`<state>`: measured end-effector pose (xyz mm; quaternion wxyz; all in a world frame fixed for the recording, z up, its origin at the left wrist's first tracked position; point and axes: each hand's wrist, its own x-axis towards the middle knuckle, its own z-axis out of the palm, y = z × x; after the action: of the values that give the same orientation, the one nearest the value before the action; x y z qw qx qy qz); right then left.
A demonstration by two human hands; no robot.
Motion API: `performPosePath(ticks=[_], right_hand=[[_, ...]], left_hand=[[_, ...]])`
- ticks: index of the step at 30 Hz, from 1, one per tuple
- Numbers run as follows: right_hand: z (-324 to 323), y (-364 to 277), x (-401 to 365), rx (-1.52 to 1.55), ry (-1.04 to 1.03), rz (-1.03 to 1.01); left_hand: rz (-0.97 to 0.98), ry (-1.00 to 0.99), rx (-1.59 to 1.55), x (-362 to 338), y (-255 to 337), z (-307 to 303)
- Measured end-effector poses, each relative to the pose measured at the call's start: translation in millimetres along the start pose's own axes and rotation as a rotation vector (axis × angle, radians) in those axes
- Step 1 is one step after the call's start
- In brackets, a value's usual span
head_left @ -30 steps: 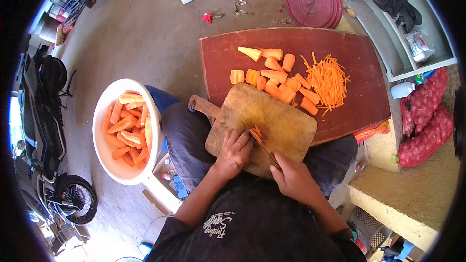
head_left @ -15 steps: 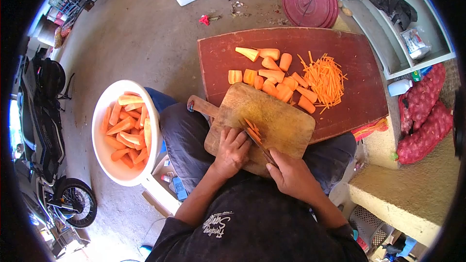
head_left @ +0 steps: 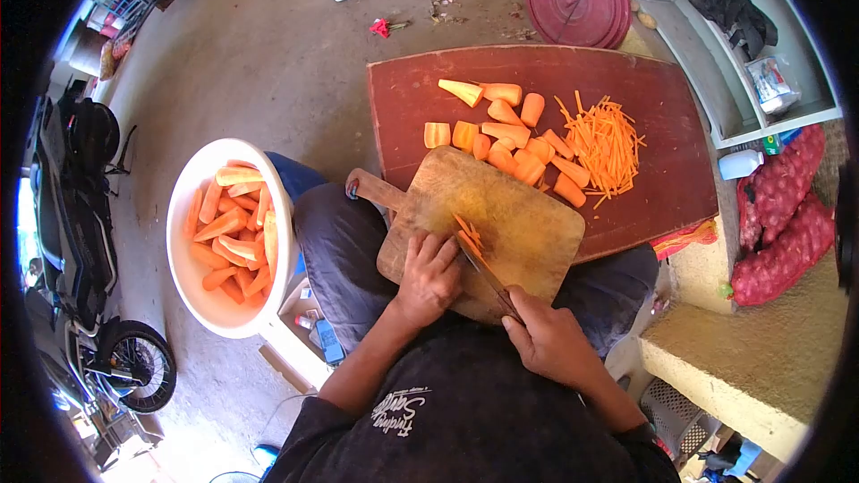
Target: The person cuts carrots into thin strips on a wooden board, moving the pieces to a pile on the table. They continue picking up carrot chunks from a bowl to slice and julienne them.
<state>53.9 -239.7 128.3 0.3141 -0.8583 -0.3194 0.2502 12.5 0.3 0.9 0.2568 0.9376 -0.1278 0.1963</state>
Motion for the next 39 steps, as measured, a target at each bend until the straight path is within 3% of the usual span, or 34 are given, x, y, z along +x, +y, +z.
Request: performPosePath(ticks=[3, 12, 15, 24, 30, 33, 39], right_hand=[[-5.4, 4.2, -6.7, -0.059, -0.057, 0.031], [13.1, 19.3, 35.5, 0.006, 0.053, -0.120], [-4.3, 2.9, 11.4, 0.087, -0.049, 0.056], [10.7, 14.9, 21.8, 0.120, 0.101, -0.052], [15.2, 17.5, 37.6, 0.043, 0.027, 0.024], [10.0, 16.2, 27.0, 0.114, 0.075, -0.075], [20.2, 18.9, 51.3, 0.074, 0.080, -0.004]], left_hand=[[0.026, 0.032, 0.020, 4.4, 0.9, 0.8], [0.005, 0.033, 0.015, 4.1, 2.7, 0.1], [-0.007, 0.023, 0.014, 4.4, 3.6, -2.7], [-0.037, 0.016, 0.020, 6.0, 3.6, -3.0], [-0.053, 0.046, 0.035, 3.2, 4.7, -0.4], [-0.041, 0.047, 0.034, 2.4, -0.7, 1.1], [-0.038, 0.073, 0.025, 0.2, 0.4, 4.1]])
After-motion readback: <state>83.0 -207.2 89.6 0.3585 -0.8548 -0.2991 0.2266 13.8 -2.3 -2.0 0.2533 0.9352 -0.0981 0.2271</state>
